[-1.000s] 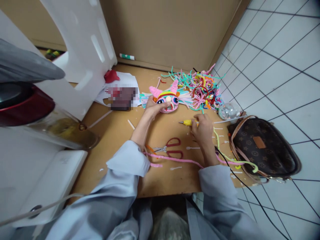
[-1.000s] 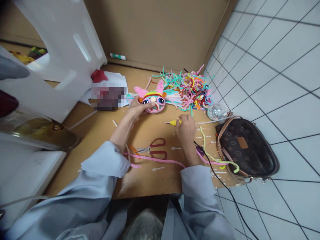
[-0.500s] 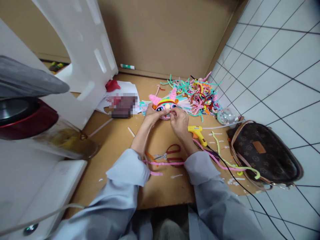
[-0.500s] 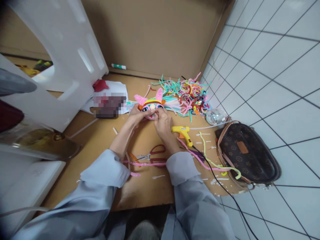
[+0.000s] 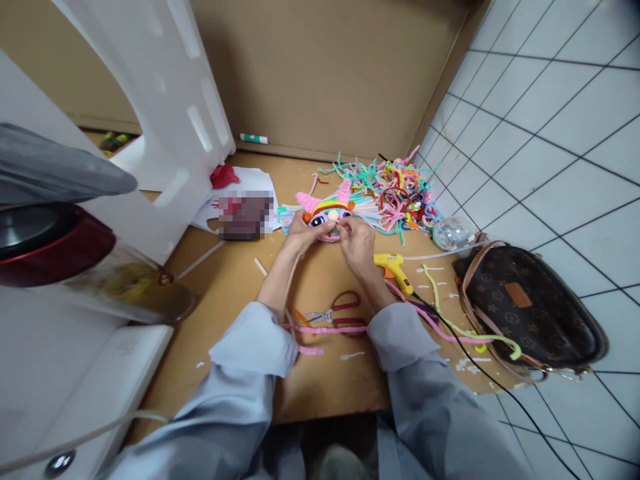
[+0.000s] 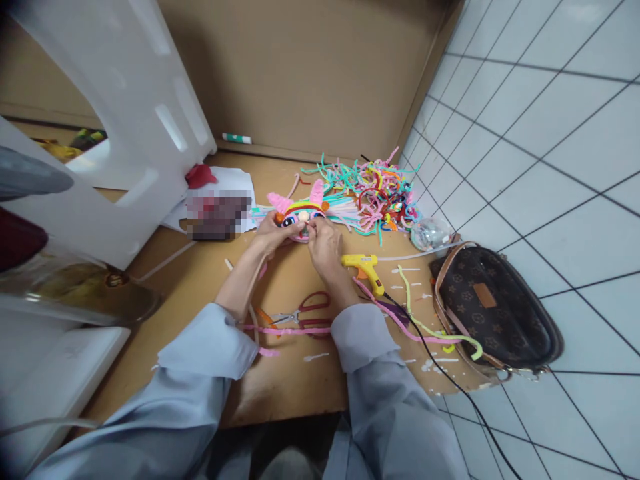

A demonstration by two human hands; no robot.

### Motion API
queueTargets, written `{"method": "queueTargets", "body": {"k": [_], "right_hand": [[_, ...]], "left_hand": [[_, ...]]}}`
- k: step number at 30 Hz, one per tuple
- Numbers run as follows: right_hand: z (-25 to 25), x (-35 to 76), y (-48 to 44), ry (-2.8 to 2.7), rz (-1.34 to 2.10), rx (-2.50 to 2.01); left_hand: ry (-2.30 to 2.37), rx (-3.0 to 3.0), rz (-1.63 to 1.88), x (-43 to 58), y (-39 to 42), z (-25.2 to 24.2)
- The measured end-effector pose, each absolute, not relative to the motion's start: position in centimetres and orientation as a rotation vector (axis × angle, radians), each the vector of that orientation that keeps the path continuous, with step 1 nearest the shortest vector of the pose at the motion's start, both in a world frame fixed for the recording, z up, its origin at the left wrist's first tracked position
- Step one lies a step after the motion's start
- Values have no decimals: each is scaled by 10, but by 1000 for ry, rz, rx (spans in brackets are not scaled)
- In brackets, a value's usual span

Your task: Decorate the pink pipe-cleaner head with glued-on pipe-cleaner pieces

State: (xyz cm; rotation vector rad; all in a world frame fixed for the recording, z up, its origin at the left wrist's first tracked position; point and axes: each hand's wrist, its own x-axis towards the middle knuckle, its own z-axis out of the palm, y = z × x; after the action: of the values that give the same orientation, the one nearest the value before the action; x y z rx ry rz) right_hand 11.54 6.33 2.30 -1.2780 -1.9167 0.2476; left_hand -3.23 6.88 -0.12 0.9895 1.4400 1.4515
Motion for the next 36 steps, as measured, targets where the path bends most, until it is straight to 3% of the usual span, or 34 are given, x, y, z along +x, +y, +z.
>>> {"method": "queueTargets", "body": {"k": [10, 36], "right_hand": [[23, 115, 66, -1880, 254, -1295], [27, 112, 61, -1894, 279, -1327]], "left_hand": [[1305, 873, 1376, -29, 56, 18], [1192, 971, 1383, -47, 54, 6]]}}
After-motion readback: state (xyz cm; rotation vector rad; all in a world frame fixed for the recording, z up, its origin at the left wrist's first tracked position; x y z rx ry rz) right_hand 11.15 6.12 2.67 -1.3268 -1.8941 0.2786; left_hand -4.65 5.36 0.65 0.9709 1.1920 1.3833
